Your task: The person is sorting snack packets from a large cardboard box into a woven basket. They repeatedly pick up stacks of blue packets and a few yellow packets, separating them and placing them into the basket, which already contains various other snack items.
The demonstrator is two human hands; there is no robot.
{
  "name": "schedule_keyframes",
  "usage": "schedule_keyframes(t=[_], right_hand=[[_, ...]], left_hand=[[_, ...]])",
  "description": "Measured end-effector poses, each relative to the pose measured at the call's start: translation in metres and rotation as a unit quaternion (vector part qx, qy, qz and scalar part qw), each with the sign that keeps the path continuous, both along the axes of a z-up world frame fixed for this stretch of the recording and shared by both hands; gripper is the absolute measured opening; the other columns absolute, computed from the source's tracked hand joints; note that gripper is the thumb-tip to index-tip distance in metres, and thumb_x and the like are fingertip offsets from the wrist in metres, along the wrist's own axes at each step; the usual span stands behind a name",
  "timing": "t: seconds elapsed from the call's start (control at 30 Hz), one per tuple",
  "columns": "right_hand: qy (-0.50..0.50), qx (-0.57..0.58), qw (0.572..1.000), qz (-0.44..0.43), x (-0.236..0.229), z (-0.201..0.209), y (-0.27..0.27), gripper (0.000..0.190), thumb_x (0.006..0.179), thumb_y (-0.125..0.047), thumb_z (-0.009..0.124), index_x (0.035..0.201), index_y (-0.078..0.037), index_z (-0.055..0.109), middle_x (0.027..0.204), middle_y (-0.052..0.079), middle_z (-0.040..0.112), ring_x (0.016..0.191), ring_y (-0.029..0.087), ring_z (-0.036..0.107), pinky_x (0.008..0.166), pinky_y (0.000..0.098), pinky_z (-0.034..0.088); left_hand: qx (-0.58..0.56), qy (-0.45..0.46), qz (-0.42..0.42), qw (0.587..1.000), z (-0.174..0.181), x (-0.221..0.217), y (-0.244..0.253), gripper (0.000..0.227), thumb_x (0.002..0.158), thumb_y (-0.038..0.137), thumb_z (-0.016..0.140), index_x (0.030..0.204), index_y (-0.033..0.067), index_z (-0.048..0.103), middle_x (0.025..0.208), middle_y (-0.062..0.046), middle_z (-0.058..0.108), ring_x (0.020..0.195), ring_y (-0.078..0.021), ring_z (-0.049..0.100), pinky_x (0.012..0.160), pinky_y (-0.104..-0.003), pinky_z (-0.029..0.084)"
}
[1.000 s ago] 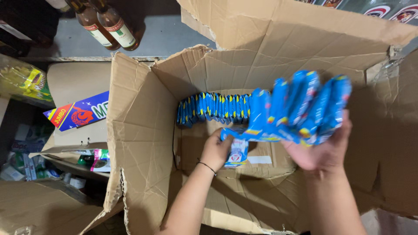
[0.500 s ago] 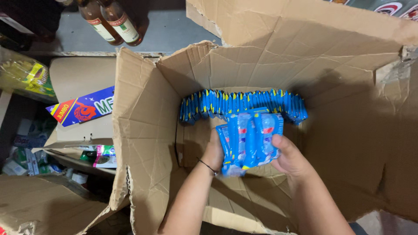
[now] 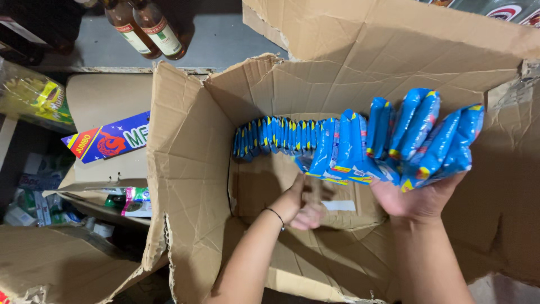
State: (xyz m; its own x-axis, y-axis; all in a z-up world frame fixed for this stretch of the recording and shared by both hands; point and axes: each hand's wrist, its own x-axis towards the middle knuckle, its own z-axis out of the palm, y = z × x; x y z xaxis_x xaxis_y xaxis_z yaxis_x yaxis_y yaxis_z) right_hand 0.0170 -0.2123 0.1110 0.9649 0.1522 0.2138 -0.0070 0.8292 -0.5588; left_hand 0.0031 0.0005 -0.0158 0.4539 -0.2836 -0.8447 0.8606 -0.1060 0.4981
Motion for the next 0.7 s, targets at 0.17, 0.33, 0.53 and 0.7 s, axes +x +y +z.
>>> schedule_keyframes(t=[0.17, 0.33, 0.53, 0.7], right_hand=[[0.094, -0.023, 0.995, 0.017, -0.002, -0.004, 0.007, 0.063, 0.085, -0.063, 0.073, 0.131, -0.024, 0.057, 0.134, -0.002, 0.058, 0.142, 0.024, 0.048, 0.127, 0.0576, 0.032], [0.133, -0.07, 0.978, 0.148, 0.001, -0.027, 0.004, 0.083, 0.086, -0.063, 0.072, 0.151, -0.016, 0.05, 0.148, 0.01, 0.056, 0.137, 0.031, 0.052, 0.116, 0.0609, 0.037], [0.198, -0.123, 0.958, 0.167, 0.006, -0.053, -0.023, 0.089, 0.085, -0.06, 0.07, 0.152, -0.008, 0.044, 0.148, 0.014, 0.057, 0.133, 0.033, 0.056, 0.112, 0.0577, 0.042], [0.182, -0.187, 0.958, 0.12, 0.012, -0.058, -0.032, 0.072, 0.103, -0.043, 0.064, 0.154, 0.0, 0.04, 0.136, 0.017, 0.057, 0.118, 0.032, 0.054, 0.103, 0.0503, 0.042]], left_hand=[[-0.254, -0.112, 0.283, 0.918, 0.023, 0.003, -0.004, 0.088, 0.088, 0.076, 0.023, 0.146, 0.0149, 0.048, 0.129, -0.009, 0.069, 0.103, -0.02, 0.076, 0.075, -0.036, 0.068], [-0.325, -0.128, 0.278, 0.895, 0.031, -0.007, 0.005, 0.077, 0.099, 0.068, 0.045, 0.15, 0.0102, 0.048, 0.133, -0.012, 0.067, 0.103, -0.0208, 0.072, 0.074, -0.034, 0.061], [-0.312, -0.141, 0.29, 0.894, 0.024, -0.012, 0.0, 0.066, 0.101, 0.054, 0.058, 0.155, 0.0184, 0.047, 0.13, -0.007, 0.066, 0.097, -0.0168, 0.066, 0.067, -0.029, 0.051], [-0.324, -0.165, 0.36, 0.859, 0.028, -0.007, 0.003, 0.064, 0.097, 0.037, 0.065, 0.152, 0.0173, 0.04, 0.139, -0.006, 0.061, 0.121, -0.0222, 0.063, 0.096, -0.039, 0.053]])
